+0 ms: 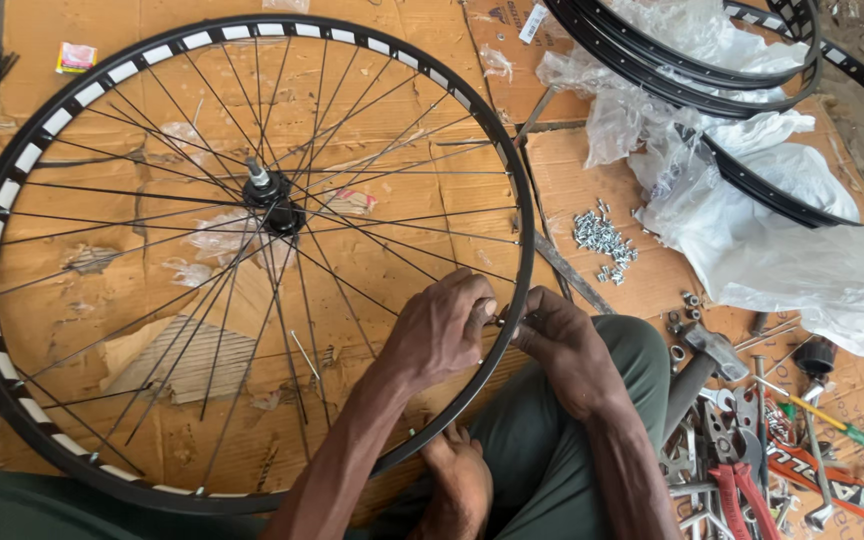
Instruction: The person assembles a bicycle wheel by inserting spokes into the hub and rim, then tightening the nipples with a spoke wrench. The person works methodically around the wheel, ensuring each spoke is properly seated and tensioned.
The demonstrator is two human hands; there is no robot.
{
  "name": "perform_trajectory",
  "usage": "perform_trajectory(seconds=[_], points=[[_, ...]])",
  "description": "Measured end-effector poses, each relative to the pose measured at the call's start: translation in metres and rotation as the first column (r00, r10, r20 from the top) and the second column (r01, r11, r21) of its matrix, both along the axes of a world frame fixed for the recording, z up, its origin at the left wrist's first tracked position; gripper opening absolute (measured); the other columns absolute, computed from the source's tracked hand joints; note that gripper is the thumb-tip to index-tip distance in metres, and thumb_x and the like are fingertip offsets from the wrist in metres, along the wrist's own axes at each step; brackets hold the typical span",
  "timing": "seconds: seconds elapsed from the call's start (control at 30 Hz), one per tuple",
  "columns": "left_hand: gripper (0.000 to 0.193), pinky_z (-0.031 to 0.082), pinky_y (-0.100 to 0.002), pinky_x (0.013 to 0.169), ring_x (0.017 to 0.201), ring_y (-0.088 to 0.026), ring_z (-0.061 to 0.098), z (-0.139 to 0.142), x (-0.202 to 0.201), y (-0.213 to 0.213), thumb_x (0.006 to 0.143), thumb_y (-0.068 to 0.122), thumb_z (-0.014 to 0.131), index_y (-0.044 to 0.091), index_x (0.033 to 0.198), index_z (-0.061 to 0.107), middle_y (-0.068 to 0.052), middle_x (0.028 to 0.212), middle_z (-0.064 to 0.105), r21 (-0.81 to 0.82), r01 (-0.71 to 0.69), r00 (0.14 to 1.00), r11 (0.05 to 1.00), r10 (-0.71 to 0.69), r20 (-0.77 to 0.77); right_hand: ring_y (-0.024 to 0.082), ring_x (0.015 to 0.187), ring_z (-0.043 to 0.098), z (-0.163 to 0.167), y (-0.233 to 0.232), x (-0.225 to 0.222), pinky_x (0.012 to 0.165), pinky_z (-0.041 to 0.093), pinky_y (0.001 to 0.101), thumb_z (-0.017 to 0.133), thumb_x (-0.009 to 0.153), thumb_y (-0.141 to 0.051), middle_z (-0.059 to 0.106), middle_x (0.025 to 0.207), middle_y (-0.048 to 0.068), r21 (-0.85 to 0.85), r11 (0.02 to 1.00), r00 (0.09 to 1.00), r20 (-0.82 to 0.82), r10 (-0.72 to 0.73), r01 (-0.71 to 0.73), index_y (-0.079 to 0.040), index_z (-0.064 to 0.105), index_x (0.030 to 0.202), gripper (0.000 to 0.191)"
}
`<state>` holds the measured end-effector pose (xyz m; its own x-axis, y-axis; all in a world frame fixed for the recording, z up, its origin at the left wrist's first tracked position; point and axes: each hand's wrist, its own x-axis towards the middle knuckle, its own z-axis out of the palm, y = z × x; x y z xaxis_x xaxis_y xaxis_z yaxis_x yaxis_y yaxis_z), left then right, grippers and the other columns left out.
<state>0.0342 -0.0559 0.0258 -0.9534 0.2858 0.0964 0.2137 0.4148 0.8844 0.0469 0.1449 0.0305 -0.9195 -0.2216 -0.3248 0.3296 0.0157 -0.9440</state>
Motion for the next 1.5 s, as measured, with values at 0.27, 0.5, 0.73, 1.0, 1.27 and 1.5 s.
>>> perform_trajectory(seconds=[0.27, 0.5, 0.73, 1.0, 1.27, 1.5], points=[[0.02, 0.055, -0.05, 0.069, 0.075, -0.031, 0.069, 0.015, -0.002, -0.008, 0.085, 0.021, 0.063, 0.01, 0.103, 0.065, -0.008, 0.098, 0.058, -0.088, 0.121, 0.989, 0.989, -0.113, 0.093, 0.014, 0.094, 0.065, 0.0, 0.0, 0.004, 0.088, 0.055, 0.032, 0.07, 0.092, 0.001, 0.069, 0.096, 0.006, -0.001, 1.0, 0.998, -0.065, -0.004, 0.004, -0.001, 0.061, 0.101, 0.013], [0.016, 0.055, -0.05, 0.069, 0.078, -0.03, 0.069, 0.013, -0.005, -0.008, 0.094, 0.021, 0.058, 0.008, 0.099, 0.066, -0.007, 0.095, 0.06, -0.146, 0.166, 0.985, 0.975, -0.155, 0.082, 0.013, 0.092, 0.068, 0.017, 0.0, 0.011, 0.083, 0.055, 0.0286, 0.073, 0.089, -0.002, 0.074, 0.096, 0.007, 0.33, 0.942, 0.994, -0.106, -0.031, 0.065, 0.0, 0.067, 0.102, 0.015], [0.018, 0.056, -0.046, 0.071, 0.078, -0.026, 0.072, 0.005, -0.006, -0.007, 0.093, 0.023, 0.058, 0.008, 0.097, 0.067, -0.005, 0.096, 0.065, -0.094, 0.144, 0.988, 0.985, -0.138, 0.07, 0.015, 0.08, 0.065, 0.033, 0.1, 0.036, 0.071, 0.05, 0.0308, 0.072, 0.095, -0.011, 0.075, 0.092, 0.009, 0.643, 0.533, 0.834, -0.39, -0.39, 0.55, -0.005, 0.075, 0.108, 0.015], [0.021, 0.054, -0.048, 0.067, 0.073, -0.029, 0.069, 0.009, -0.007, -0.006, 0.1, 0.026, 0.049, 0.008, 0.099, 0.06, -0.006, 0.095, 0.059, -0.243, 0.206, 0.976, 0.948, -0.183, 0.116, 0.023, 0.088, 0.072, -0.015, 0.159, -0.063, 0.079, 0.055, 0.0361, 0.071, 0.088, -0.009, 0.075, 0.098, 0.014, 0.829, 0.515, 0.897, -0.376, 0.23, 0.215, -0.003, 0.077, 0.106, 0.02], [0.02, 0.054, -0.047, 0.069, 0.072, -0.028, 0.069, 0.016, -0.006, -0.006, 0.097, 0.025, 0.053, 0.007, 0.095, 0.062, -0.005, 0.091, 0.061, -0.194, 0.163, 0.98, 0.967, -0.137, 0.142, 0.027, 0.089, 0.073, -0.029, 0.149, -0.089, 0.077, 0.056, 0.0378, 0.071, 0.09, -0.01, 0.071, 0.106, 0.014, 0.84, 0.517, 0.894, -0.347, 0.285, 0.161, -0.002, 0.076, 0.105, 0.018], [0.019, 0.057, -0.042, 0.075, 0.082, -0.024, 0.073, 0.026, -0.011, -0.008, 0.093, 0.024, 0.059, 0.007, 0.092, 0.066, -0.007, 0.093, 0.067, -0.101, 0.097, 0.993, 0.99, -0.089, 0.081, 0.031, 0.092, 0.071, -0.03, 0.214, 0.05, 0.086, 0.055, 0.0451, 0.065, 0.107, -0.018, 0.074, 0.104, 0.018, 0.818, 0.067, 0.804, -0.543, -0.242, 0.572, 0.001, 0.073, 0.11, 0.02]])
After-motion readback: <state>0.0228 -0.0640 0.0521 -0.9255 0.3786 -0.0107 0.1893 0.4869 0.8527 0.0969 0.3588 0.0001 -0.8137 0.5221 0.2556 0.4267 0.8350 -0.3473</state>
